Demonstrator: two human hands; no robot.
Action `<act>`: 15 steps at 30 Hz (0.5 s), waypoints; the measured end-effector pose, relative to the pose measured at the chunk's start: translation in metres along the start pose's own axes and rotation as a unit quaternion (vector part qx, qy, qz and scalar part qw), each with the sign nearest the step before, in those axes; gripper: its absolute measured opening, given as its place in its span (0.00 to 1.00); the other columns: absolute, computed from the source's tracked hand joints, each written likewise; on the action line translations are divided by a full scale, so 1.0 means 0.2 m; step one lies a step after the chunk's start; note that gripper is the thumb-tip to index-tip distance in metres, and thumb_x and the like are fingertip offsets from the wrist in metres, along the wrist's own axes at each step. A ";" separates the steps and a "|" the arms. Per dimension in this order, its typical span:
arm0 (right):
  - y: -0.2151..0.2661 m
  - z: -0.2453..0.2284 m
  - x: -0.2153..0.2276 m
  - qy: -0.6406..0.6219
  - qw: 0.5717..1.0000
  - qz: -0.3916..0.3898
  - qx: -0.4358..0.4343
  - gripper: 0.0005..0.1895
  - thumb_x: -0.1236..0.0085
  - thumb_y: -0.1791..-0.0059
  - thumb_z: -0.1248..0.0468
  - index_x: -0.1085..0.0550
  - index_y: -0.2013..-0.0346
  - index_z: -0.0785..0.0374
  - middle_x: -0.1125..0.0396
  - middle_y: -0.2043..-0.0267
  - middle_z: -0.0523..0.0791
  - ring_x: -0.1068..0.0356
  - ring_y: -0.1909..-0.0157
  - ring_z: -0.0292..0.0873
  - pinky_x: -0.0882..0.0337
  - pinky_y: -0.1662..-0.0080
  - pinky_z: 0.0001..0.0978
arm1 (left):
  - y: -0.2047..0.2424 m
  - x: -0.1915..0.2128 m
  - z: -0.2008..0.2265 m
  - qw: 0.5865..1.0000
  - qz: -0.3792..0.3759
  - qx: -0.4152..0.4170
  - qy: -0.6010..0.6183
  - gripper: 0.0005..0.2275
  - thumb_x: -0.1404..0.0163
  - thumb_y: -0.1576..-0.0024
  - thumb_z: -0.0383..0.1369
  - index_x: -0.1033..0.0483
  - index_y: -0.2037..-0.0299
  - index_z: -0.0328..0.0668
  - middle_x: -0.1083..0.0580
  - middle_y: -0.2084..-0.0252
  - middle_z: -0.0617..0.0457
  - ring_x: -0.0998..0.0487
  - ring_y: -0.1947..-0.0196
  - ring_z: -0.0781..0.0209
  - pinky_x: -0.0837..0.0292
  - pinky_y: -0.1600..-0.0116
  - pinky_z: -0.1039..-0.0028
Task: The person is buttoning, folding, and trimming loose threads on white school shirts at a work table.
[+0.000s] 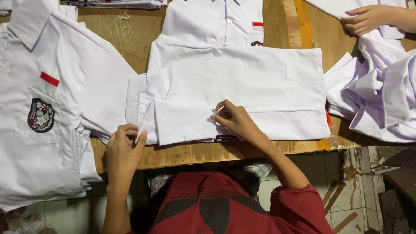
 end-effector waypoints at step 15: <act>-0.03 0.15 -0.10 -0.233 0.966 0.046 -0.098 0.18 0.28 0.56 0.67 0.26 0.56 0.63 0.31 0.64 0.48 0.28 0.66 0.38 0.23 0.60 0.32 | -0.01 -0.13 0.13 0.991 -0.049 -0.102 -0.071 0.18 0.55 0.33 0.48 0.22 0.52 0.40 0.19 0.61 0.45 0.17 0.64 0.47 0.25 0.57 0.59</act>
Point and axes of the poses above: each hand's wrist, its own y-axis away from the middle knuckle, its own x-axis out of the back of the hand, z = x × y, the point moved 6 cm from there along -y, towards the middle knuckle
